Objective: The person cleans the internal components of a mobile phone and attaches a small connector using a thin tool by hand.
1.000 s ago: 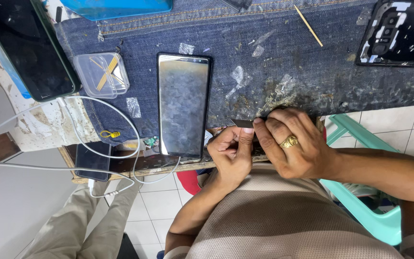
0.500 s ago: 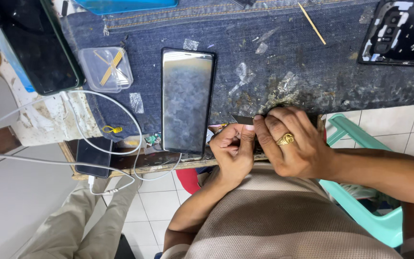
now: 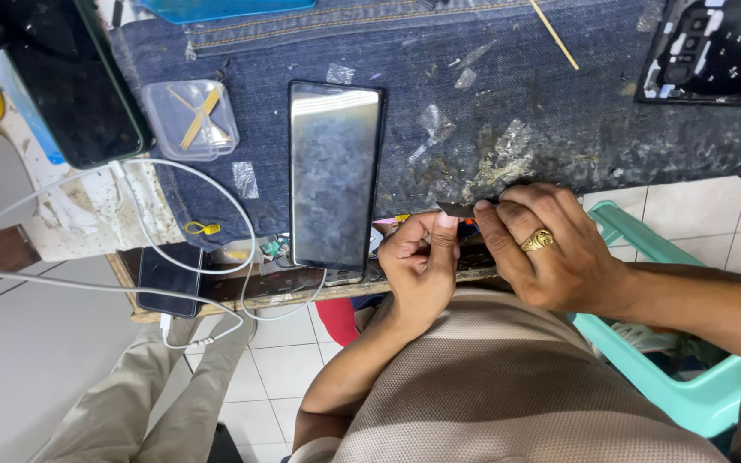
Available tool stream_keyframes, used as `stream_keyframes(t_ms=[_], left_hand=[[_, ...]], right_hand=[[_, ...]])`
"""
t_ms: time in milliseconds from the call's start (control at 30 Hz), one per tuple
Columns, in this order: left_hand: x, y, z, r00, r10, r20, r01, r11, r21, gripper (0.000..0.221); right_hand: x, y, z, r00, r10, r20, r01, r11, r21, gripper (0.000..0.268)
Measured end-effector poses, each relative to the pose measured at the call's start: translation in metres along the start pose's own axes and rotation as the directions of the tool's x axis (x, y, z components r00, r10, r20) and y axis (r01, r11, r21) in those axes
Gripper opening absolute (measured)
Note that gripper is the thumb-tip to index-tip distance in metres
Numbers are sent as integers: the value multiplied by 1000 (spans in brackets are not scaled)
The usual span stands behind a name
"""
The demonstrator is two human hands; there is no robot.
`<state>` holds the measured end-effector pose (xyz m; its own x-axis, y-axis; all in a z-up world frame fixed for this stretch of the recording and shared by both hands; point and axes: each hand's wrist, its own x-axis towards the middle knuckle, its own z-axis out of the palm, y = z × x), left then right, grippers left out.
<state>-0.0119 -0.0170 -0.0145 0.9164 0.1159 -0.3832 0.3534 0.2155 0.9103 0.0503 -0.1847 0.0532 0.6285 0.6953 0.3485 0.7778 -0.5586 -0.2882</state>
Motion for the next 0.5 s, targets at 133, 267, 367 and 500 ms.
stream_keyframes(t_ms=[133, 267, 367, 500], left_hand=[[-1, 6, 2, 1000, -9, 1, 9, 1000, 15, 21], [0, 10, 3, 1000, 10, -8, -10, 997, 72, 22], [-1, 12, 2, 999, 32, -4, -31, 992, 126, 22], [-1, 14, 2, 997, 71, 5, -71, 985, 160, 22]], right_hand=[[1, 4, -1, 1000, -8, 4, 8, 1000, 16, 37], [2, 6, -2, 1000, -15, 13, 15, 999, 31, 37], [2, 6, -2, 1000, -22, 13, 22, 1000, 15, 36], [3, 5, -2, 1000, -18, -1, 18, 1000, 4, 34]])
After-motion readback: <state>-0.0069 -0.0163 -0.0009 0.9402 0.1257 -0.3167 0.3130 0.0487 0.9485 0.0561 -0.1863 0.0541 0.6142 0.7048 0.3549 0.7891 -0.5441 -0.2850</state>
